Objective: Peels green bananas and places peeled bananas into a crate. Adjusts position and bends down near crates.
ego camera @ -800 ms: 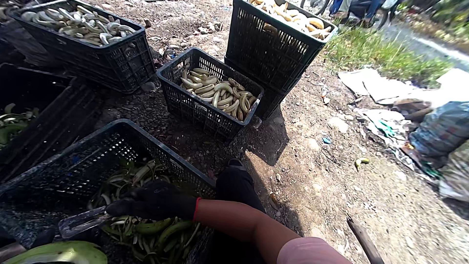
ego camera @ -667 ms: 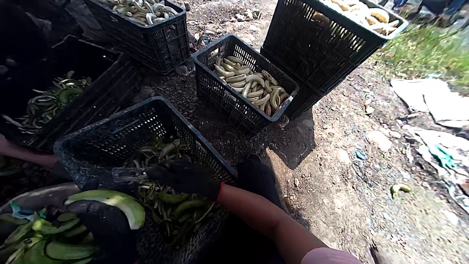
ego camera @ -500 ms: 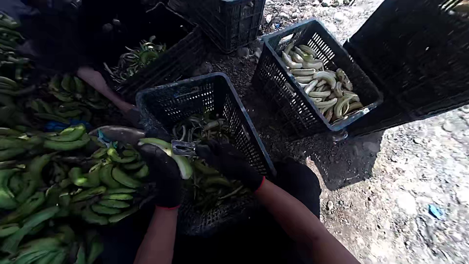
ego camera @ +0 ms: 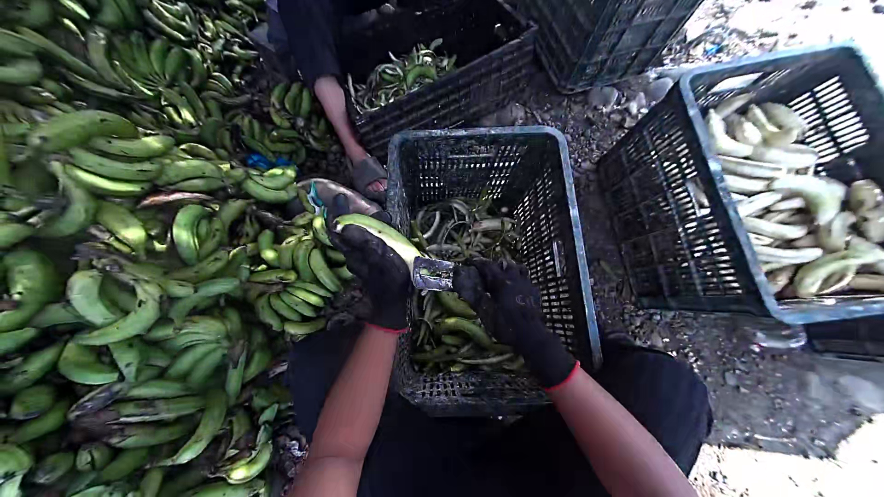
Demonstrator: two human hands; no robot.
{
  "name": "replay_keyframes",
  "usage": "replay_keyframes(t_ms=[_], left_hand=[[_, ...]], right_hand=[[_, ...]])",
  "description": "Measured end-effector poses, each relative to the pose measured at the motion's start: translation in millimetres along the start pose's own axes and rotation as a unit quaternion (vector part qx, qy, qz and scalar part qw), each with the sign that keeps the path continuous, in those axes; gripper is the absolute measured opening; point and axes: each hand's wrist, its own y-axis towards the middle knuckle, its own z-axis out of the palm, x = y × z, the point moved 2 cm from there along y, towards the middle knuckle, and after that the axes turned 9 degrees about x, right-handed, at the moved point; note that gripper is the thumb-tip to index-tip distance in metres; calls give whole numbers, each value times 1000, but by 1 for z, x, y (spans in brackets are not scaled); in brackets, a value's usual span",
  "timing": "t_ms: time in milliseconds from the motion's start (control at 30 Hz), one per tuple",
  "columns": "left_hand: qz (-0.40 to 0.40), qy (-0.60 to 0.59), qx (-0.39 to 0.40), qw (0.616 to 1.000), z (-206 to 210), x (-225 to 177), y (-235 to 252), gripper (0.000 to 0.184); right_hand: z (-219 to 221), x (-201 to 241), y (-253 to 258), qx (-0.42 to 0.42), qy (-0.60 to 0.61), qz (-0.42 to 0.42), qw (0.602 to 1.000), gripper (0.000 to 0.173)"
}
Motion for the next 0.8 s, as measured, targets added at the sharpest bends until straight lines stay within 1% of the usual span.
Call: replay_keyframes(t_ms=[67,167,233,333,367,433,500,533,600,633,667,733,767,800], left_hand=[[2,0,-16,1000,0,8,0,62],[24,-4,-1,1000,-1,8,0,64],[48,-49,-6,998,2,10,3,60],[37,-73,10,997,4,5,3,56],[21,-75,30,996,4,3,0,58],[-23,-131,116,984,5,5,-6,59],[-99,-179,227,952,7,10,-8,58],[-132,-185,273,935,8,13,-10,57],[-164,-170,366,900,8,14,-13,55],[-185,-187,413,872,8,16,-16,55],[-214,-218,444,842,8,18,-20,52],[-301,-254,478,785,6,18,-28,38],[-337,-268,497,754,12,22,-30,35],[-368,-279,502,731,20,24,-31,36]], right_hand=[[0,0,-1,-8,-1,-12,1000,62],[4,-2,-1,-42,-3,-23,999,69],[3,-1,0,-32,2,-9,999,74],[2,0,0,-17,9,7,1000,73],[1,1,2,-7,14,16,1000,70],[0,0,6,5,12,33,999,66],[-2,-2,10,-9,2,41,999,69],[-3,-4,11,-20,2,42,999,71],[-7,-8,13,-40,-2,47,998,71],[-9,-11,15,-49,-5,53,997,71],[-12,-14,17,-52,-1,62,997,70],[-15,-22,21,-66,7,68,995,75],[-16,-25,22,-68,7,68,995,80],[-17,-28,23,-64,16,68,995,80]])
